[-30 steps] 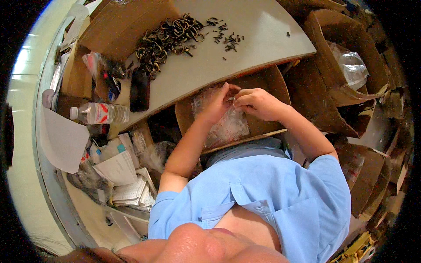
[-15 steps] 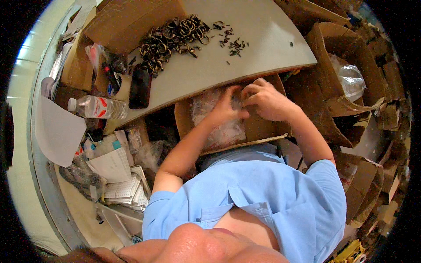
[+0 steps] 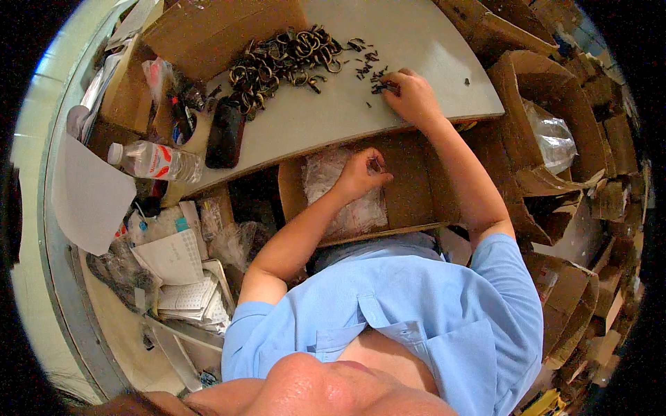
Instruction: The person sorts small metal hooks and ring hardware into small plastic bags by hand while working at a desk surrounded by cardboard boxes.
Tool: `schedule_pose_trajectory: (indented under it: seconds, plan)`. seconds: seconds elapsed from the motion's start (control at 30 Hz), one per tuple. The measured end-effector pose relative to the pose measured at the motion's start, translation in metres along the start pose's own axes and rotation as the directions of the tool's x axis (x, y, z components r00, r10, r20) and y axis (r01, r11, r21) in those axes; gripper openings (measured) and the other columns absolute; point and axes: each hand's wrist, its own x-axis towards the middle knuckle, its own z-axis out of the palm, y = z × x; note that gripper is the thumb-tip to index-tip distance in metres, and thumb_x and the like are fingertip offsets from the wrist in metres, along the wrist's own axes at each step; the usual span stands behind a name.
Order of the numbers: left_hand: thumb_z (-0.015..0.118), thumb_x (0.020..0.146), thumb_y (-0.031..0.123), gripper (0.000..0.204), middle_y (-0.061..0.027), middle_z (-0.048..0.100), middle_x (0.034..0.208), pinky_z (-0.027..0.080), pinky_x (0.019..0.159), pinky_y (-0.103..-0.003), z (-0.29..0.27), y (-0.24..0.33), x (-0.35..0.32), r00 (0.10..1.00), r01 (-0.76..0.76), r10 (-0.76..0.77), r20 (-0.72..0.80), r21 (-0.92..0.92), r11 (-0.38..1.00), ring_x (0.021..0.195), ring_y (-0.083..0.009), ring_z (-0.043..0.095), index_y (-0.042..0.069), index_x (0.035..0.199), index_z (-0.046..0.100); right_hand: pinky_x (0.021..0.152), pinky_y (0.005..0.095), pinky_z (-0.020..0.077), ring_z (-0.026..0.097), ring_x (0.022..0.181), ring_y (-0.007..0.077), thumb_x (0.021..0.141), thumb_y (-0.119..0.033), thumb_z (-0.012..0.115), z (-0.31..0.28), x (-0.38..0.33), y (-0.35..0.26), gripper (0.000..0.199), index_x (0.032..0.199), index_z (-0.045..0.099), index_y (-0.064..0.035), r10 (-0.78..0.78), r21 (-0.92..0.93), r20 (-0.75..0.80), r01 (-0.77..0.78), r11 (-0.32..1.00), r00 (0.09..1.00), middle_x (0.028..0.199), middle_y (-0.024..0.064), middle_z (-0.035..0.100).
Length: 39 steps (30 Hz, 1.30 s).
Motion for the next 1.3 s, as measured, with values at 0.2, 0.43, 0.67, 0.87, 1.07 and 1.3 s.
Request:
schedule_pose_trajectory:
  seconds: [0.2, 0.43, 0.67, 0.87, 1.07, 1.3]
  plan:
    - [0.076, 0.064, 0.017, 0.033, -0.0072, 0.060, 0.070, 0.047, 0.062, -0.030, 0.001, -0.005, 0.000, 1.000, 0.004, -0.006, 0.028, 0.080, 0.997, 0.065, -0.0160, 0.058, 0.003, 0.084, 0.055, 0.078, 0.0378, 0.0481, 0.059, 0.087, 0.0320, 0.074, -0.015, 0.064, 0.011, -0.001, 0.016, 0.021, 0.093, 0.067, -0.0055, -0.074, -0.016, -0.037, 0.073, 0.997, 0.997, 0.094, 0.0143, 0.061]
    - [0.077, 0.066, 0.021, 0.035, -0.0057, 0.059, 0.074, 0.046, 0.062, -0.029, 0.002, -0.008, 0.002, 0.998, 0.051, -0.053, 0.045, 0.054, 0.997, 0.066, -0.0139, 0.055, 0.004, 0.085, 0.054, 0.079, 0.0364, 0.0479, 0.058, 0.092, 0.0303, 0.072, -0.012, 0.067, 0.001, -0.029, 0.018, 0.030, 0.102, 0.064, -0.0060, -0.101, 0.141, -0.097, 0.114, 0.983, 0.990, 0.103, 0.0146, 0.057]
    - [0.078, 0.065, 0.022, 0.036, -0.0031, 0.057, 0.074, 0.046, 0.062, -0.028, 0.002, -0.010, 0.002, 0.996, 0.053, -0.054, 0.066, 0.018, 0.998, 0.067, -0.0119, 0.054, 0.004, 0.086, 0.054, 0.082, 0.0358, 0.0468, 0.056, 0.096, 0.0304, 0.072, -0.012, 0.065, -0.004, -0.025, 0.015, 0.037, 0.108, 0.061, -0.0059, -0.084, 0.109, -0.037, 0.087, 0.990, 0.996, 0.107, 0.0154, 0.056]
    - [0.078, 0.065, 0.023, 0.037, -0.0033, 0.057, 0.074, 0.046, 0.063, -0.028, 0.003, -0.010, 0.002, 0.996, 0.054, -0.056, 0.067, 0.039, 0.998, 0.067, -0.0124, 0.053, 0.004, 0.087, 0.054, 0.076, 0.0351, 0.0471, 0.058, 0.089, 0.0290, 0.073, -0.011, 0.062, -0.003, -0.012, 0.014, 0.030, 0.103, 0.063, -0.0047, -0.098, 0.022, -0.022, 0.099, 0.995, 0.995, 0.102, 0.0143, 0.058]
    - [0.078, 0.066, 0.024, 0.038, -0.0048, 0.058, 0.076, 0.045, 0.063, -0.028, 0.010, -0.022, 0.008, 0.996, 0.056, -0.057, 0.066, 0.015, 0.998, 0.070, -0.0132, 0.054, 0.004, 0.089, 0.056, 0.073, 0.0363, 0.0480, 0.059, 0.082, 0.0315, 0.075, -0.010, 0.060, -0.005, -0.013, 0.014, 0.017, 0.090, 0.065, -0.0031, -0.091, -0.067, 0.006, 0.092, 0.994, 0.996, 0.092, 0.0147, 0.060]
    - [0.077, 0.068, 0.018, 0.035, -0.0031, 0.059, 0.086, 0.044, 0.074, -0.028, 0.001, 0.002, 0.019, 0.972, 0.201, -0.167, 0.168, -0.211, 0.957, 0.081, -0.0135, 0.054, 0.005, 0.094, 0.056, 0.077, 0.0384, 0.0481, 0.060, 0.085, 0.0334, 0.073, -0.004, 0.060, -0.018, -0.050, -0.014, 0.016, 0.087, 0.066, -0.0035, -0.166, 0.023, 0.170, 0.165, 0.986, 0.971, 0.091, 0.0152, 0.062]
